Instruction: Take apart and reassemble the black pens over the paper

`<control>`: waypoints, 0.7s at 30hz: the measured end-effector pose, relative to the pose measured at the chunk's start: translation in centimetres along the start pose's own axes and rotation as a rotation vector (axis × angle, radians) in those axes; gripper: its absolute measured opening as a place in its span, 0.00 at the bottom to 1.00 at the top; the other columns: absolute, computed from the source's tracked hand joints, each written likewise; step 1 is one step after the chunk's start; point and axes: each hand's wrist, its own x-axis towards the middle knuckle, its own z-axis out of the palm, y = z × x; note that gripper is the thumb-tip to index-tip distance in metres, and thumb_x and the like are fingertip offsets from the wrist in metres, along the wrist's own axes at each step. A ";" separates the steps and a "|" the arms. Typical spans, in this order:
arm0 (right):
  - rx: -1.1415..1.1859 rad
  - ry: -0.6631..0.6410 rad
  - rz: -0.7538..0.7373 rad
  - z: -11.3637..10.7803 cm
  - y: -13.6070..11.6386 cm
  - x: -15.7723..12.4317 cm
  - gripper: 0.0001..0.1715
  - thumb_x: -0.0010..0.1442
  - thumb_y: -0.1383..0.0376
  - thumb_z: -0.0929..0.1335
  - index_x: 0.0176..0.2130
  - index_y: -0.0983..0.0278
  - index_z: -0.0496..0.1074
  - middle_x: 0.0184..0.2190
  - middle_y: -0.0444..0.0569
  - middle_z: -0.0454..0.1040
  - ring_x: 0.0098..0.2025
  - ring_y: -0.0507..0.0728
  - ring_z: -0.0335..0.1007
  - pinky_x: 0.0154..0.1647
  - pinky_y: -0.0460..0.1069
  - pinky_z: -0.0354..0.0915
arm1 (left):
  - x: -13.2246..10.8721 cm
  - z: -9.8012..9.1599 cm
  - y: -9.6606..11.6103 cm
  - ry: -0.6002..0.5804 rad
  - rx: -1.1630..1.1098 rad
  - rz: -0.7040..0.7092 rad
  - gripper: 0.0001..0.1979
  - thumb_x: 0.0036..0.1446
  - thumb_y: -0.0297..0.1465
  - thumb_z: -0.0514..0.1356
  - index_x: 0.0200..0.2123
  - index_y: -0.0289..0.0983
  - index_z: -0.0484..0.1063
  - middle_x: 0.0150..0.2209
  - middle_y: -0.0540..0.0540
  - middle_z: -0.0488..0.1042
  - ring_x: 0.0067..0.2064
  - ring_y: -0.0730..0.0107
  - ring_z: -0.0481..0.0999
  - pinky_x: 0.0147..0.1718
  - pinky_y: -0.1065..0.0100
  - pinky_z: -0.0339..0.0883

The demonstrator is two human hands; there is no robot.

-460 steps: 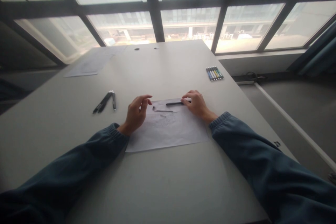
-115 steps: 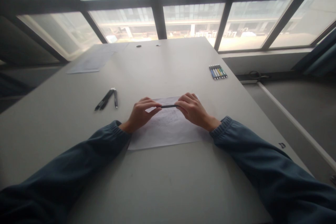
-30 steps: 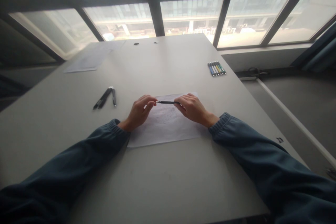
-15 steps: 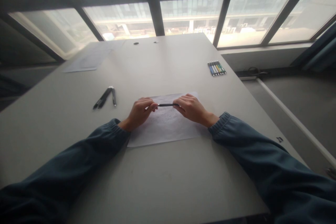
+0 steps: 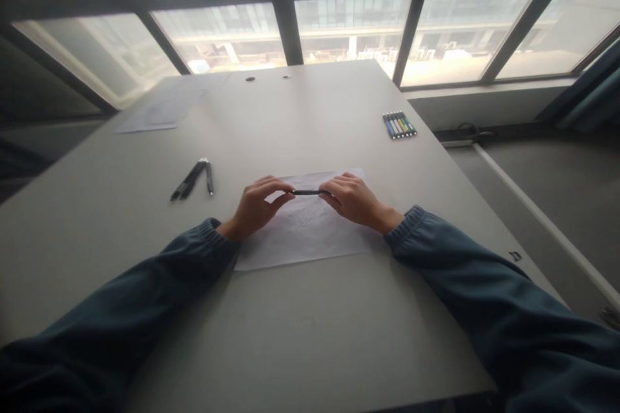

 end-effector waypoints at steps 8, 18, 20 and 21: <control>-0.011 0.026 0.020 0.0 0.0 0.0 0.07 0.71 0.63 0.65 0.43 0.63 0.73 0.35 0.51 0.81 0.36 0.57 0.76 0.43 0.52 0.64 | -0.1 -0.1 -0.1 -0.010 -0.019 -0.077 0.15 0.65 0.41 0.62 0.49 0.39 0.75 0.39 0.45 0.79 0.41 0.66 0.77 0.42 0.65 0.70; 0.006 0.037 -0.018 0.0 0.1 0.0 0.05 0.70 0.63 0.67 0.42 0.63 0.73 0.34 0.49 0.80 0.35 0.56 0.75 0.42 0.52 0.64 | 0.1 -0.2 -0.1 -0.094 0.007 -0.109 0.25 0.71 0.43 0.51 0.25 0.38 0.74 0.24 0.49 0.75 0.30 0.68 0.73 0.38 0.65 0.64; 0.013 0.035 -0.024 0.0 0.1 0.0 0.05 0.70 0.63 0.67 0.42 0.62 0.73 0.34 0.49 0.80 0.35 0.56 0.75 0.42 0.52 0.64 | 0.1 -0.2 -0.1 -0.105 0.024 -0.104 0.25 0.71 0.44 0.52 0.25 0.38 0.74 0.25 0.49 0.76 0.30 0.69 0.74 0.39 0.66 0.64; 0.016 0.034 -0.025 0.0 0.1 0.0 0.05 0.70 0.63 0.67 0.42 0.62 0.73 0.34 0.49 0.80 0.35 0.56 0.75 0.42 0.52 0.64 | 0.1 -0.1 -0.1 -0.108 0.032 -0.100 0.24 0.70 0.44 0.53 0.25 0.38 0.74 0.25 0.49 0.76 0.30 0.69 0.74 0.39 0.66 0.64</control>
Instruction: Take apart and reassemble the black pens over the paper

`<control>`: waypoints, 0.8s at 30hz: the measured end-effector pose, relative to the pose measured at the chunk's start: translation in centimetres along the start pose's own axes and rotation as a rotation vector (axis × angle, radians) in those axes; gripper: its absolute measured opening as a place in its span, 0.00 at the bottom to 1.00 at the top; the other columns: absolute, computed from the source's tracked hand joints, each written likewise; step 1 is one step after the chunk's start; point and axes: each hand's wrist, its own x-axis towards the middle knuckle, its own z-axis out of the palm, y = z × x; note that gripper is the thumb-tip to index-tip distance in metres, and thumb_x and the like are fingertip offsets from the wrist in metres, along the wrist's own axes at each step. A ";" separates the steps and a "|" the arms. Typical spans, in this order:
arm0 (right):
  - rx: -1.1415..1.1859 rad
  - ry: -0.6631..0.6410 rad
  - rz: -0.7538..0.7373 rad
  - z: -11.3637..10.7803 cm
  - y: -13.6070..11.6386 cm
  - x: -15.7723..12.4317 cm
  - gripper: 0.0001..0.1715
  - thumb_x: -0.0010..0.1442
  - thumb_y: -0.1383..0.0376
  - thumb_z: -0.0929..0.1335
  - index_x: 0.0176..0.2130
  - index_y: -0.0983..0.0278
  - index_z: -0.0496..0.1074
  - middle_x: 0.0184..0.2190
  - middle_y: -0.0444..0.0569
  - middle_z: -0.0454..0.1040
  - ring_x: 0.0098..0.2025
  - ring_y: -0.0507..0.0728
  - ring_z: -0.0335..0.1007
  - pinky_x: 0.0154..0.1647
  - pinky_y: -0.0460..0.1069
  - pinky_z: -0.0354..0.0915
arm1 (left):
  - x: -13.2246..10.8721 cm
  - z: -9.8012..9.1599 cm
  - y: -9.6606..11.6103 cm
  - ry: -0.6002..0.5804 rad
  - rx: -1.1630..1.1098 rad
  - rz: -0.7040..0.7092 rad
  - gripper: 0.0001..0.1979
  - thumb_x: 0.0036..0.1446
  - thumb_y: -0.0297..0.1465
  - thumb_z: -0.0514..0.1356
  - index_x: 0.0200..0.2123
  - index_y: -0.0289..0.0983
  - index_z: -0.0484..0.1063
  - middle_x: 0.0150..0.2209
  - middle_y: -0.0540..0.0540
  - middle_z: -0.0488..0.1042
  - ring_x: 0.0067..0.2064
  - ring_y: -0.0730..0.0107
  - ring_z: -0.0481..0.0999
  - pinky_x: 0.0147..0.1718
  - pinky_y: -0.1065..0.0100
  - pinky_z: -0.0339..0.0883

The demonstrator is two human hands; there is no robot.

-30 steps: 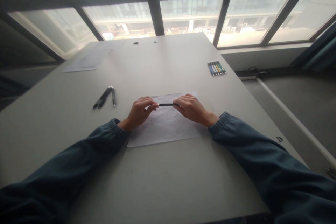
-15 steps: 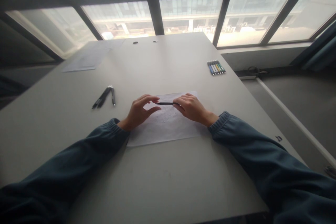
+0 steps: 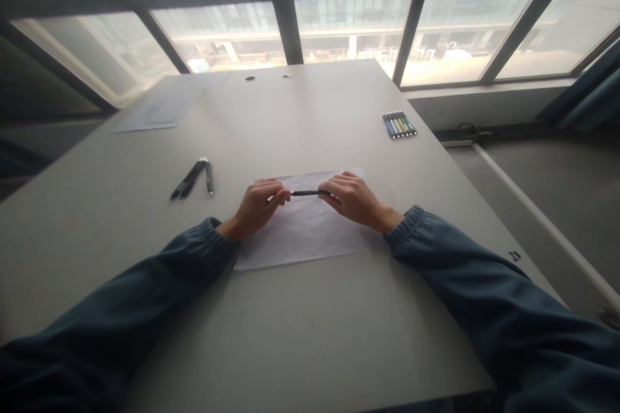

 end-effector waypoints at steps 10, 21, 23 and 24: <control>0.003 -0.041 0.034 0.0 0.0 -0.1 0.08 0.71 0.62 0.65 0.43 0.62 0.74 0.36 0.51 0.81 0.38 0.58 0.76 0.43 0.53 0.64 | 0.0 0.1 0.0 0.076 0.016 0.066 0.15 0.66 0.43 0.60 0.32 0.39 0.77 0.31 0.47 0.80 0.34 0.66 0.75 0.39 0.64 0.67; -0.006 -0.055 0.067 0.0 0.1 -0.2 0.10 0.69 0.59 0.67 0.48 0.61 0.73 0.40 0.53 0.81 0.40 0.59 0.76 0.44 0.53 0.64 | 0.1 0.0 0.5 0.119 -0.002 0.068 0.12 0.65 0.40 0.62 0.34 0.38 0.77 0.32 0.46 0.80 0.35 0.66 0.76 0.39 0.64 0.69; 0.017 -0.034 0.075 0.1 0.2 -0.3 0.11 0.68 0.59 0.69 0.49 0.61 0.72 0.41 0.52 0.81 0.40 0.59 0.76 0.45 0.54 0.64 | 0.1 0.0 0.5 0.123 -0.005 0.074 0.12 0.65 0.40 0.63 0.34 0.38 0.77 0.32 0.46 0.80 0.35 0.66 0.76 0.39 0.64 0.69; 0.025 -0.024 0.080 0.1 0.2 -0.3 0.11 0.68 0.60 0.69 0.48 0.61 0.72 0.40 0.52 0.81 0.39 0.59 0.76 0.45 0.53 0.64 | 0.1 0.0 0.5 0.123 -0.007 0.078 0.11 0.65 0.39 0.63 0.35 0.38 0.77 0.32 0.46 0.80 0.35 0.66 0.76 0.39 0.64 0.69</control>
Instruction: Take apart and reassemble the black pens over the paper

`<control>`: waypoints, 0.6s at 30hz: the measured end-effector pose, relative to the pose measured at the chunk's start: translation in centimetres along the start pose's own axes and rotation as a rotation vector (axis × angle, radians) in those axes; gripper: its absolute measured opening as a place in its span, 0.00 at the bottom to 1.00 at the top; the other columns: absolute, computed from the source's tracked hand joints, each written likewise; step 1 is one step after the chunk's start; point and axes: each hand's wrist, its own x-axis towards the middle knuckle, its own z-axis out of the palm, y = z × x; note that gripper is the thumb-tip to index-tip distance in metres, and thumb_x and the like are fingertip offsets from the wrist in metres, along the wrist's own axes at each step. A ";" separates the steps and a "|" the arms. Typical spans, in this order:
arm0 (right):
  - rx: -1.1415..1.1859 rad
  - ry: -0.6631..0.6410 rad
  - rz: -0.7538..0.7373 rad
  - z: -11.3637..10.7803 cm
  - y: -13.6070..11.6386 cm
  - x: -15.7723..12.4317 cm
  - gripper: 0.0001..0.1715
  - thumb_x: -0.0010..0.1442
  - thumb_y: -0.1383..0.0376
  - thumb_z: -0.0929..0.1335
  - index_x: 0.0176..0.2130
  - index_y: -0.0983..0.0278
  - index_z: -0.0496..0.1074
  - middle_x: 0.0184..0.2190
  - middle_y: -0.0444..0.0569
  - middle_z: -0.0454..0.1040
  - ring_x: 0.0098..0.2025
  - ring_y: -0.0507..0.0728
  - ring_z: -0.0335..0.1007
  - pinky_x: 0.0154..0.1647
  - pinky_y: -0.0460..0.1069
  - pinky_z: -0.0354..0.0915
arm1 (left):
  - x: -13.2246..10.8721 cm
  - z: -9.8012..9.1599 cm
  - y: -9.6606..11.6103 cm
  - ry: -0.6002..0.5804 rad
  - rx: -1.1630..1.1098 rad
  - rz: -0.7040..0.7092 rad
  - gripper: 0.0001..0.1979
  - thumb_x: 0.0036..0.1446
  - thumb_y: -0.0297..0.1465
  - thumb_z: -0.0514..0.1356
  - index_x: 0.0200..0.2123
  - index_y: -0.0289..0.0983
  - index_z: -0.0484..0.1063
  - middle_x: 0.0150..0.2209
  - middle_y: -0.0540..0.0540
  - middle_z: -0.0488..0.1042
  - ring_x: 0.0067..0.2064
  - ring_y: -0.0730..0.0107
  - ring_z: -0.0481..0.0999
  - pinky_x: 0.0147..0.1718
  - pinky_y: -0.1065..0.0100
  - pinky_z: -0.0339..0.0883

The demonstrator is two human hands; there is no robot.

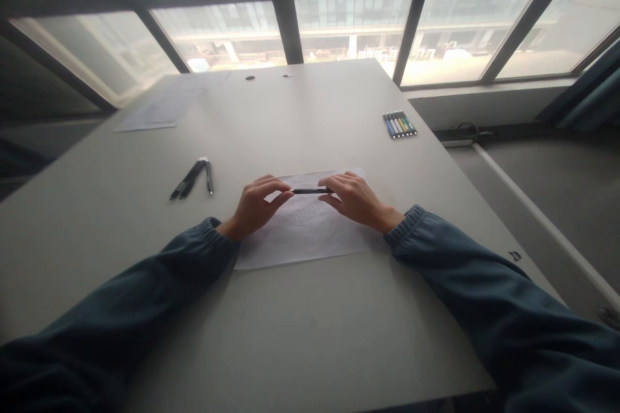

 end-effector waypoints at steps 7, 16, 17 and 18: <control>-0.009 0.014 -0.017 -0.1 -0.1 0.1 0.06 0.70 0.61 0.67 0.42 0.61 0.72 0.35 0.49 0.79 0.33 0.56 0.72 0.41 0.52 0.62 | 0.0 0.0 -0.1 0.002 -0.023 0.013 0.11 0.64 0.40 0.63 0.35 0.38 0.78 0.32 0.46 0.80 0.35 0.66 0.76 0.38 0.63 0.70; -0.002 -0.021 -0.016 -0.1 -0.1 0.0 0.08 0.70 0.60 0.66 0.41 0.61 0.73 0.34 0.50 0.80 0.35 0.58 0.75 0.42 0.53 0.63 | -0.2 0.1 -0.3 0.012 0.013 0.020 0.14 0.64 0.43 0.63 0.35 0.39 0.80 0.32 0.45 0.81 0.35 0.65 0.78 0.39 0.62 0.70; -0.009 -0.022 -0.015 -0.2 -0.1 0.0 0.09 0.70 0.60 0.66 0.41 0.61 0.73 0.34 0.50 0.80 0.35 0.58 0.76 0.42 0.53 0.63 | -0.2 0.1 -0.3 0.014 0.023 0.018 0.13 0.64 0.43 0.63 0.35 0.39 0.80 0.32 0.45 0.81 0.36 0.65 0.78 0.39 0.62 0.70; -0.020 -0.019 -0.011 -0.2 -0.1 0.0 0.09 0.70 0.59 0.66 0.41 0.61 0.73 0.34 0.50 0.81 0.35 0.57 0.76 0.41 0.53 0.63 | -0.2 0.1 -0.4 0.020 0.033 0.016 0.13 0.63 0.42 0.63 0.35 0.39 0.80 0.32 0.45 0.81 0.36 0.65 0.78 0.39 0.62 0.70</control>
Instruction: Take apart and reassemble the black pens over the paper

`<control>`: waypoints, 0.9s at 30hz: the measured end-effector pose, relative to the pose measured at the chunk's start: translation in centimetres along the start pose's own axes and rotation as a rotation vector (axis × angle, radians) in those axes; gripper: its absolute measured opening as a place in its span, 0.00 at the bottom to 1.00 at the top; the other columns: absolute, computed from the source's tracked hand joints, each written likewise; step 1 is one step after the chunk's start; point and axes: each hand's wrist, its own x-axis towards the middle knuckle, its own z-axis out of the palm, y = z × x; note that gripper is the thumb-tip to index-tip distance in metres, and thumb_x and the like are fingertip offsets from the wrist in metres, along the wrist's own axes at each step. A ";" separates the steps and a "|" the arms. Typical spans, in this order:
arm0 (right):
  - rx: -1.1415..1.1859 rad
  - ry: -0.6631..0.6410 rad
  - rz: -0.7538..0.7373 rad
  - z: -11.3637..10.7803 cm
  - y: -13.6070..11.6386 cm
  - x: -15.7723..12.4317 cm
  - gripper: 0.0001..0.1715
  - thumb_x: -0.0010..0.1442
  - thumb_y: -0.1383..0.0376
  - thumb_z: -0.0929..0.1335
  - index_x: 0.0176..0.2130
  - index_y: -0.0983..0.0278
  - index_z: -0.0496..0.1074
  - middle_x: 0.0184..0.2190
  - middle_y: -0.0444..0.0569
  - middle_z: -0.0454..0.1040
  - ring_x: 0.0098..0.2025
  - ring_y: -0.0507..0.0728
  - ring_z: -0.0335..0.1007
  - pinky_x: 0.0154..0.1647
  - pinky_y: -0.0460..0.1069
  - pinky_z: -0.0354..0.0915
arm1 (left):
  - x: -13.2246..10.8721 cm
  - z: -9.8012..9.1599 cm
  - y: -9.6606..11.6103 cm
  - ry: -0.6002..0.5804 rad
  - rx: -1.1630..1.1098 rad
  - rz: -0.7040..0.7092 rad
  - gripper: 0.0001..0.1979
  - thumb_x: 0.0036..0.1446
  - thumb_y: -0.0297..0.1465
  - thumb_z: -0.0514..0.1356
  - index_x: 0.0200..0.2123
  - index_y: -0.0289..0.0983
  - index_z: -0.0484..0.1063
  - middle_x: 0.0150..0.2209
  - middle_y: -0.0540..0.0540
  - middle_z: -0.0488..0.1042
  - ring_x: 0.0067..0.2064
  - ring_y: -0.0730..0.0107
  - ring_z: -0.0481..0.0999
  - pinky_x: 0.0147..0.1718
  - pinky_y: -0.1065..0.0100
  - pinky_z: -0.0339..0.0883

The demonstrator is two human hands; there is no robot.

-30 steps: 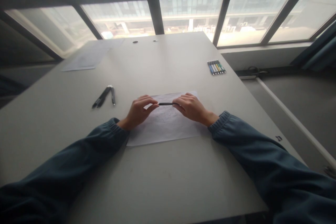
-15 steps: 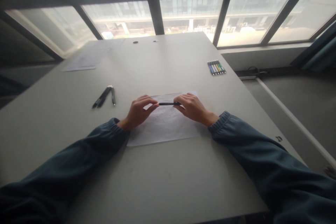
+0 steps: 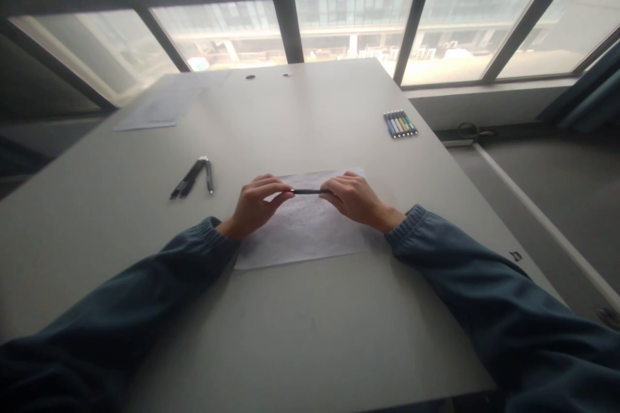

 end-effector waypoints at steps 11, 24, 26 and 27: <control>0.671 0.349 0.537 -0.1 -0.6 1.0 0.20 0.54 0.50 0.78 0.40 0.61 0.78 0.28 0.45 0.75 0.28 0.54 0.69 0.31 0.51 0.66 | 0.1 0.0 0.0 0.069 0.017 -0.057 0.13 0.64 0.41 0.62 0.33 0.38 0.78 0.31 0.45 0.80 0.33 0.67 0.76 0.38 0.63 0.70; 1.431 0.383 0.775 -0.5 1.1 1.5 0.19 0.66 0.46 0.65 0.35 0.57 0.64 0.27 0.44 0.68 0.28 0.56 0.65 0.36 0.56 0.70 | -0.2 -0.3 0.1 0.087 -0.187 -0.153 0.24 0.73 0.42 0.48 0.35 0.37 0.79 0.31 0.45 0.79 0.36 0.66 0.78 0.40 0.62 0.70; 1.448 0.369 0.759 -0.8 1.1 1.6 0.23 0.66 0.42 0.63 0.33 0.58 0.64 0.23 0.42 0.63 0.23 0.55 0.57 0.29 0.54 0.66 | -0.2 -0.2 0.0 0.074 -0.171 -0.193 0.25 0.73 0.43 0.48 0.34 0.37 0.79 0.31 0.45 0.80 0.36 0.66 0.79 0.40 0.63 0.70; 1.454 0.363 0.751 -0.9 1.1 1.6 0.27 0.66 0.40 0.61 0.31 0.58 0.64 0.22 0.42 0.60 0.22 0.54 0.54 0.26 0.53 0.64 | -0.2 -0.2 -0.1 0.062 -0.164 -0.205 0.25 0.73 0.43 0.48 0.34 0.37 0.79 0.31 0.45 0.80 0.36 0.66 0.79 0.40 0.63 0.70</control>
